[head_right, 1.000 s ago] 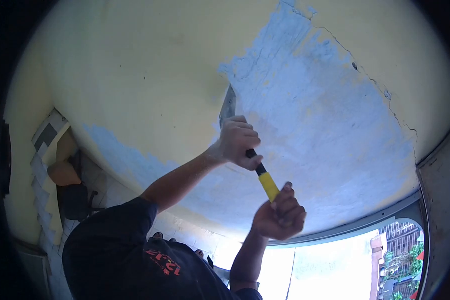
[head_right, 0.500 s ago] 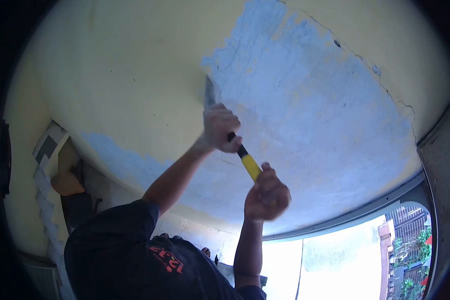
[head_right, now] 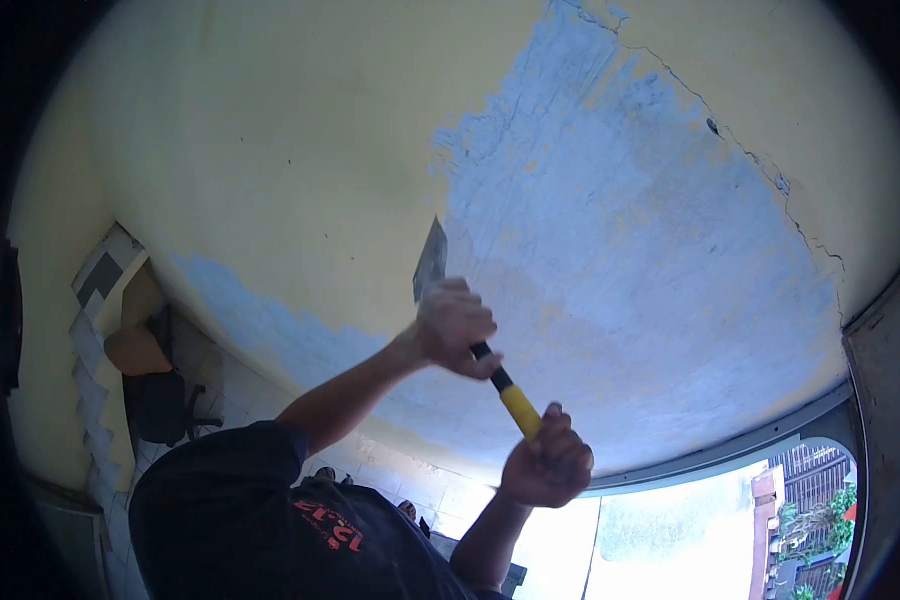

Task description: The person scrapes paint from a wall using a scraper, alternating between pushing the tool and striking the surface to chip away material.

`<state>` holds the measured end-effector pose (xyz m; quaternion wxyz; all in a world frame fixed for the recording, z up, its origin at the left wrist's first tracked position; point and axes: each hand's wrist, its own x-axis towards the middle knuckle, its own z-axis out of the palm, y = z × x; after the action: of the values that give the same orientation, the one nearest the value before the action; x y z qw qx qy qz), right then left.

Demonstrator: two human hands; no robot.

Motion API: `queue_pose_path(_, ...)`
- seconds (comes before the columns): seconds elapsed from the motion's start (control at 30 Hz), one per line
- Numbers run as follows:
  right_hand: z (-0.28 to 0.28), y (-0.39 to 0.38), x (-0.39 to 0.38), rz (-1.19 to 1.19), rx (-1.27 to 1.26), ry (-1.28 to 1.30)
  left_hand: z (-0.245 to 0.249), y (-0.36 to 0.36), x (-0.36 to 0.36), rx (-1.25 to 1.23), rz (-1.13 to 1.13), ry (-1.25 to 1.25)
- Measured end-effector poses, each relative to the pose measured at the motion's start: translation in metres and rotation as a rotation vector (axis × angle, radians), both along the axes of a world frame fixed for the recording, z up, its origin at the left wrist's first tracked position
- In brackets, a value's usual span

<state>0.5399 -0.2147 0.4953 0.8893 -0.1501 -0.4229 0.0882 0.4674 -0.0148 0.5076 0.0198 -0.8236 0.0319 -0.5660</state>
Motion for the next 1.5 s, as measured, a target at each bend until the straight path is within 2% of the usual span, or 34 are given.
queue_pose_path(0.03,-0.007,-0.009,0.004,0.036,-0.006,0.062,-0.007,-0.008,-0.003,-0.018,-0.023,0.027)
queue_pose_path(0.1,-0.024,-0.029,0.011,0.036,-0.079,0.022,-0.018,-0.021,-0.015,-0.034,-0.078,0.137)
queue_pose_path(0.17,-0.036,-0.042,0.006,-0.001,-0.098,0.043,-0.026,-0.029,-0.023,-0.043,-0.153,0.120)
queue_pose_path(0.23,-0.043,-0.050,0.006,0.045,-0.174,-0.208,-0.036,-0.024,-0.021,0.004,-0.195,0.057)
queue_pose_path(0.37,-0.045,-0.044,-0.011,-0.015,-0.317,-0.186,-0.019,-0.003,-0.020,0.034,-0.062,0.076)
queue_pose_path(0.43,-0.037,-0.041,-0.017,-0.267,-0.564,-0.065,0.000,0.001,-0.014,0.139,-0.014,0.104)
queue_pose_path(0.47,-0.037,-0.041,-0.012,-0.342,-0.654,-0.171,0.009,0.000,-0.007,0.194,-0.040,0.012)
queue_pose_path(0.5,-0.037,-0.039,-0.010,-0.343,-0.653,-0.170,0.018,0.000,-0.004,0.195,-0.042,0.012)
queue_pose_path(0.57,-0.034,-0.030,-0.004,-0.177,-0.381,-0.017,0.038,-0.001,0.002,0.234,-0.028,-0.037)
queue_pose_path(0.6,-0.018,-0.018,-0.015,-0.117,-0.239,0.141,0.044,0.000,0.004,0.218,-0.010,-0.026)
queue_pose_path(0.63,-0.011,-0.008,-0.009,-0.123,-0.244,0.140,0.050,0.002,0.004,0.213,-0.014,-0.028)
queue_pose_path(0.7,0.000,0.009,0.010,0.064,0.088,-0.221,0.065,0.009,0.005,0.152,0.003,-0.016)
queue_pose_path(0.77,0.020,0.018,0.015,0.047,0.077,-0.247,0.065,0.021,0.011,0.122,-0.009,-0.036)
queue_pose_path(0.87,0.039,0.022,0.009,-0.034,0.038,-0.052,0.058,0.039,0.014,0.102,0.010,-0.115)
queue_pose_path(1.0,0.041,0.020,-0.008,-0.175,0.008,-0.023,0.061,0.048,0.019,0.129,0.008,-0.142)
queue_pose_path(1.1,0.049,0.024,-0.007,-0.141,0.050,0.024,0.075,0.049,0.020,0.141,-0.020,-0.151)
queue_pose_path(1.23,0.062,0.027,0.012,-0.001,0.069,-0.083,0.078,0.053,0.023,0.135,0.026,-0.184)
queue_pose_path(1.37,0.069,0.026,0.000,-0.090,-0.009,-0.084,0.076,0.054,0.021,0.105,0.069,-0.188)
queue_pose_path(1.43,0.073,0.024,0.002,-0.236,-0.048,-0.024,0.074,0.050,0.021,0.089,0.099,-0.157)
queue_pose_path(1.47,0.071,0.023,0.009,-0.114,0.049,-0.018,0.075,0.052,0.023,0.110,0.098,-0.185)
queue_pose_path(1.5,0.070,0.027,0.012,-0.118,0.051,-0.025,0.077,0.053,0.026,0.129,0.097,-0.215)
